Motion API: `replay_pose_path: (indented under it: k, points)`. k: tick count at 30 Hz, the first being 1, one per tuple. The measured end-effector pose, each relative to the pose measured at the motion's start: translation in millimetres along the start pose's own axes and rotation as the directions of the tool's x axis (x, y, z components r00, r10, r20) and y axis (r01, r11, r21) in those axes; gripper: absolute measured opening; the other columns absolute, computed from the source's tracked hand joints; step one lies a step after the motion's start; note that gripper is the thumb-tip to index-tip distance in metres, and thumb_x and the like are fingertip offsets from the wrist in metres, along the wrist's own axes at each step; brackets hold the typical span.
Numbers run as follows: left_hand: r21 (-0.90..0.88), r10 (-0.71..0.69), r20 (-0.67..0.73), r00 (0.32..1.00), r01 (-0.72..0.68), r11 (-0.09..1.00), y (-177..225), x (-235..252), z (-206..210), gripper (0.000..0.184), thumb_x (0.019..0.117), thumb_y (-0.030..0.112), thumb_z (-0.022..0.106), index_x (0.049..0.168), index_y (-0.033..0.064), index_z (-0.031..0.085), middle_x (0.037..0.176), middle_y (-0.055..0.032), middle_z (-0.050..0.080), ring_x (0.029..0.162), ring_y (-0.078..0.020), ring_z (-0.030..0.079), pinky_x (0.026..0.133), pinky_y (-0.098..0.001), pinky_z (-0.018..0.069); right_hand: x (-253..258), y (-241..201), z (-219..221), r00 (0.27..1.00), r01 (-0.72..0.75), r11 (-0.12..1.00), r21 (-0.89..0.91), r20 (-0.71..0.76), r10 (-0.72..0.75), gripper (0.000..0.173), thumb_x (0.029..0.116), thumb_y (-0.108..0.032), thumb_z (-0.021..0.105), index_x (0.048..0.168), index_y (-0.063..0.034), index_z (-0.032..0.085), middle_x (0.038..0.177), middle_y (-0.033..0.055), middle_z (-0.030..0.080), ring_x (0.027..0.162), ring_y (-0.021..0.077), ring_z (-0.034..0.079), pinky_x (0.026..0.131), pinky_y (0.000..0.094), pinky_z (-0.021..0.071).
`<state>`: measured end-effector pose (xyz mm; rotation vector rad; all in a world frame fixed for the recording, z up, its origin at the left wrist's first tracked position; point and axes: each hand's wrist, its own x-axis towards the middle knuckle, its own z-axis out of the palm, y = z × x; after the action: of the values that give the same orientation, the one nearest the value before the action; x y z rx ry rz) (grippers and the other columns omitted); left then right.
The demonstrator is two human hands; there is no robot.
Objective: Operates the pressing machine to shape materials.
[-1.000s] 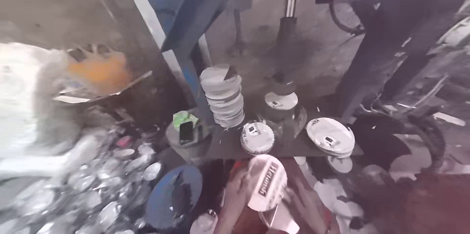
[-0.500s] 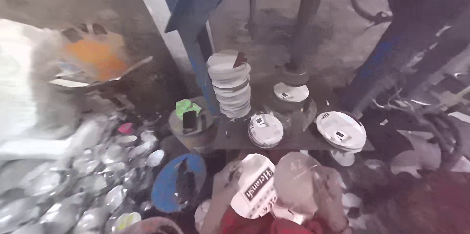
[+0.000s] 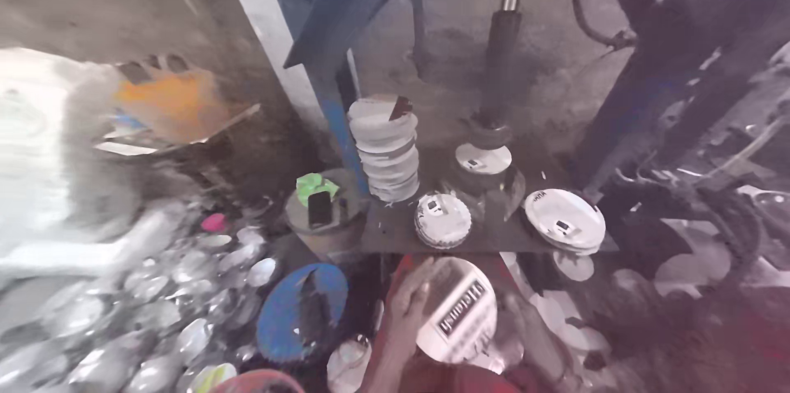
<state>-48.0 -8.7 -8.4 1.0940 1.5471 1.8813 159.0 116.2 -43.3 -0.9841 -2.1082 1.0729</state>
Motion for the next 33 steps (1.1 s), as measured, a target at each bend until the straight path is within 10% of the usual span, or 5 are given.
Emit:
replay_pose_path:
  k: [4,13,17,25,33]
  points:
    - [0.224,0.167,-0.331,0.929,-0.094,0.970,15.2,15.3,-37.9,0.027,0.0965,-0.004,0.044,0.107,-0.0168,0.065,0.111,-0.0144,0.071,0.108,-0.0018,0.064,0.100,-0.0195,0.0488,0.6,32.5,-0.4,0.979,-0.036,0.862,-0.506,0.154,0.131,0.082,0.0903,-0.052,0.069,0.149,0.0020,0.049,0.157,0.0248,0.043,0.147,0.0507,0.032,0.115,0.0727,0.0230]
    - [0.391,0.063,0.067,0.996,-0.084,0.917,16.4,5.3,-30.4,0.033,0.0918,0.013,0.066,0.119,-0.0052,0.070,0.117,-0.0155,0.072,0.108,-0.0135,0.069,0.098,-0.0324,0.0535,-14.7,-1.7,2.1,0.989,0.138,0.964,0.228,-0.081,-0.122,0.041,0.0928,-0.020,0.066,0.121,0.0076,0.055,0.088,0.0027,0.071,0.075,0.0017,0.068,0.070,0.0239,0.0592]
    - [0.416,-0.122,0.263,0.957,0.002,0.910,5.3,-7.1,6.5,0.031,0.0932,0.024,0.070,0.115,0.0017,0.073,0.103,-0.0107,0.075,0.094,-0.0164,0.072,0.087,-0.0383,0.0591,-7.2,-15.3,7.8,0.990,0.139,0.990,-0.011,-0.023,-0.139,0.044,0.0916,-0.019,0.069,0.124,0.0099,0.062,0.089,0.0163,0.073,0.074,0.0235,0.072,0.069,0.0436,0.0601]
    - [0.460,-0.025,-0.258,0.966,0.146,0.876,18.2,10.0,-35.9,0.026,0.0936,0.016,0.067,0.112,-0.0026,0.070,0.097,-0.0133,0.073,0.087,-0.0177,0.071,0.083,-0.0398,0.0585,-2.0,30.7,2.2,0.999,-0.011,0.856,-0.517,0.027,0.029,0.071,0.0882,-0.048,0.072,0.134,0.0058,0.062,0.145,0.0299,0.053,0.141,0.0531,0.041,0.113,0.0743,0.0264]
    - [0.290,0.032,-0.367,0.930,0.082,0.953,19.8,13.8,-38.4,0.022,0.0899,0.010,0.065,0.106,-0.0051,0.068,0.094,-0.0049,0.071,0.083,-0.0018,0.068,0.079,-0.0223,0.0575,-9.0,3.4,-5.7,0.942,0.004,0.900,0.436,-0.302,0.142,0.044,0.0898,-0.010,0.065,0.127,0.0075,0.050,0.104,0.0049,0.066,0.090,0.0023,0.067,0.081,0.0217,0.0582]
